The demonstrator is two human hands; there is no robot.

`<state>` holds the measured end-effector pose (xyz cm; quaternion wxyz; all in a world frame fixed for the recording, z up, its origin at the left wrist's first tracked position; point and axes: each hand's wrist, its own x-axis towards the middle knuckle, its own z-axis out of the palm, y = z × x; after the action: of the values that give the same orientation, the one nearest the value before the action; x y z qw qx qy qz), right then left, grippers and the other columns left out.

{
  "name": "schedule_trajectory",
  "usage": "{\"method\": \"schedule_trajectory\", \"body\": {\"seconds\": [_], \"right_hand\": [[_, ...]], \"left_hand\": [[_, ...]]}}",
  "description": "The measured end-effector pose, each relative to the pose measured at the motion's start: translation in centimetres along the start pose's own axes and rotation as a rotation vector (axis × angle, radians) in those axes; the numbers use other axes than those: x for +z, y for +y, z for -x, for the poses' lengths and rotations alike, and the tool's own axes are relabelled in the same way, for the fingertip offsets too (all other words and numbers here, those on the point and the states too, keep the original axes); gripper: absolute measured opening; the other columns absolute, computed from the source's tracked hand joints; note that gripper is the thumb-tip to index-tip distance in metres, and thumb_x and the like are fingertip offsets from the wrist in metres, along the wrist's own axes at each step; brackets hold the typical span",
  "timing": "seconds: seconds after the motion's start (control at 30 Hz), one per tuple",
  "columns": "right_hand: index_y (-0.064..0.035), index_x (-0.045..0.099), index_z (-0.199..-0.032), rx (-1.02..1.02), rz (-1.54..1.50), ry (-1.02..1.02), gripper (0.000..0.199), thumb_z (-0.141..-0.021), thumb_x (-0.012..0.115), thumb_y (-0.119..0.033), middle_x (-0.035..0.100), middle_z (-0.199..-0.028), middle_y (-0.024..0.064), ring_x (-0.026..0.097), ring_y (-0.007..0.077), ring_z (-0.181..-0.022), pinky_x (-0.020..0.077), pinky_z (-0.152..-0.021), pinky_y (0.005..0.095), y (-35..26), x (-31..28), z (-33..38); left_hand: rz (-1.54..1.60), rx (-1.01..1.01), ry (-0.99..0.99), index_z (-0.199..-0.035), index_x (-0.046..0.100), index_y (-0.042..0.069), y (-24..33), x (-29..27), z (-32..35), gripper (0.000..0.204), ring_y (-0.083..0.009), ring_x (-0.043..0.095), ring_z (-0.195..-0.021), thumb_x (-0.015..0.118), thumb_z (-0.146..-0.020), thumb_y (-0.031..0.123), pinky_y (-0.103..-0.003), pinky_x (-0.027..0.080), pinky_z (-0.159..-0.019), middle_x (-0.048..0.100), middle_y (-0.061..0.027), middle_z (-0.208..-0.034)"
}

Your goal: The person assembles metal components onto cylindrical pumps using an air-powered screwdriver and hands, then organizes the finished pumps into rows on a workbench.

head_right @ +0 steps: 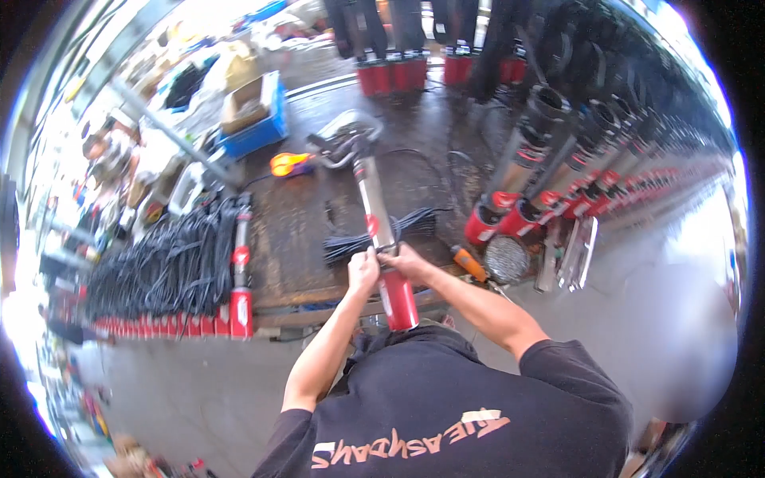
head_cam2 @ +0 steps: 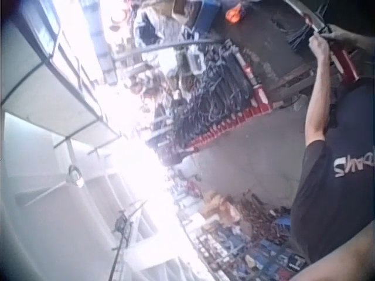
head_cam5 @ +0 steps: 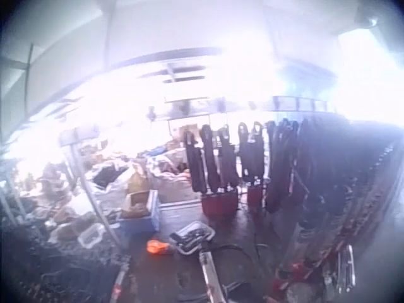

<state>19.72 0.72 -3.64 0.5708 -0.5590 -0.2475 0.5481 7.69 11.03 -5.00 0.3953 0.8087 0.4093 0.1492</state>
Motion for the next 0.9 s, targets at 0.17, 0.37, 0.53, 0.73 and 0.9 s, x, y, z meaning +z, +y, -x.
{"method": "schedule_trajectory", "body": {"seconds": [0.17,0.37,0.53,0.73,0.9], "right_hand": [[0.0039,0.050,-0.131,-0.011,0.073,0.124,0.056,-0.092,0.075,-0.028,0.065,-0.114,0.0110,0.060,0.0154,-0.105,0.0520,-0.090,0.0341,5.6,0.1,0.4],[0.0143,0.022,-0.143,-0.003,0.463,0.183,0.099,-0.086,0.072,-0.049,0.054,-0.131,0.0378,0.058,0.0409,-0.124,0.0461,-0.104,0.0430,11.1,-3.5,-1.6],[-0.0101,0.044,-0.145,0.261,-0.210,-0.189,0.062,-0.095,0.071,-0.035,0.060,-0.125,0.0021,0.057,0.0115,-0.114,0.0497,-0.091,0.0286,3.9,-5.0,1.4],[-0.0021,0.043,-0.144,0.236,0.114,0.001,0.066,-0.097,0.068,-0.041,0.062,-0.122,0.0088,0.058,0.0144,-0.108,0.0508,-0.088,0.0307,4.6,-4.9,0.3],[0.0080,0.033,-0.145,0.163,0.618,0.083,0.072,-0.098,0.062,-0.038,0.059,-0.130,0.0306,0.058,0.0378,-0.122,0.0454,-0.103,0.0411,5.0,-4.5,-1.2]], "left_hand": [[-0.094,-0.220,-0.155,-0.097,0.072,-0.006,-2.6,2.2,1.4,0.051,-0.0448,0.068,-0.097,0.048,-0.101,0.039,-0.050,0.052,-0.090,0.070,-0.0296,-0.099],[-0.267,-0.257,-0.188,-0.086,0.071,-0.009,2.7,1.0,-0.1,0.079,-0.0364,0.073,-0.086,0.083,-0.062,0.065,-0.043,0.058,-0.080,0.072,-0.0279,-0.089],[-0.036,-0.046,-0.062,-0.094,0.080,0.007,0.7,0.9,2.4,0.028,-0.0312,0.074,-0.074,0.079,-0.081,0.032,-0.041,0.056,-0.073,0.074,-0.0175,-0.079],[0.246,0.002,0.208,-0.101,0.073,0.002,1.6,3.3,5.0,0.020,-0.0359,0.071,-0.073,0.071,-0.090,0.018,-0.041,0.054,-0.069,0.073,-0.0198,-0.084],[-0.529,0.292,0.286,-0.123,0.052,-0.022,2.7,5.8,6.9,0.069,-0.0454,0.061,-0.112,0.069,-0.084,0.033,-0.050,0.040,-0.109,0.064,-0.0348,-0.113]]}}
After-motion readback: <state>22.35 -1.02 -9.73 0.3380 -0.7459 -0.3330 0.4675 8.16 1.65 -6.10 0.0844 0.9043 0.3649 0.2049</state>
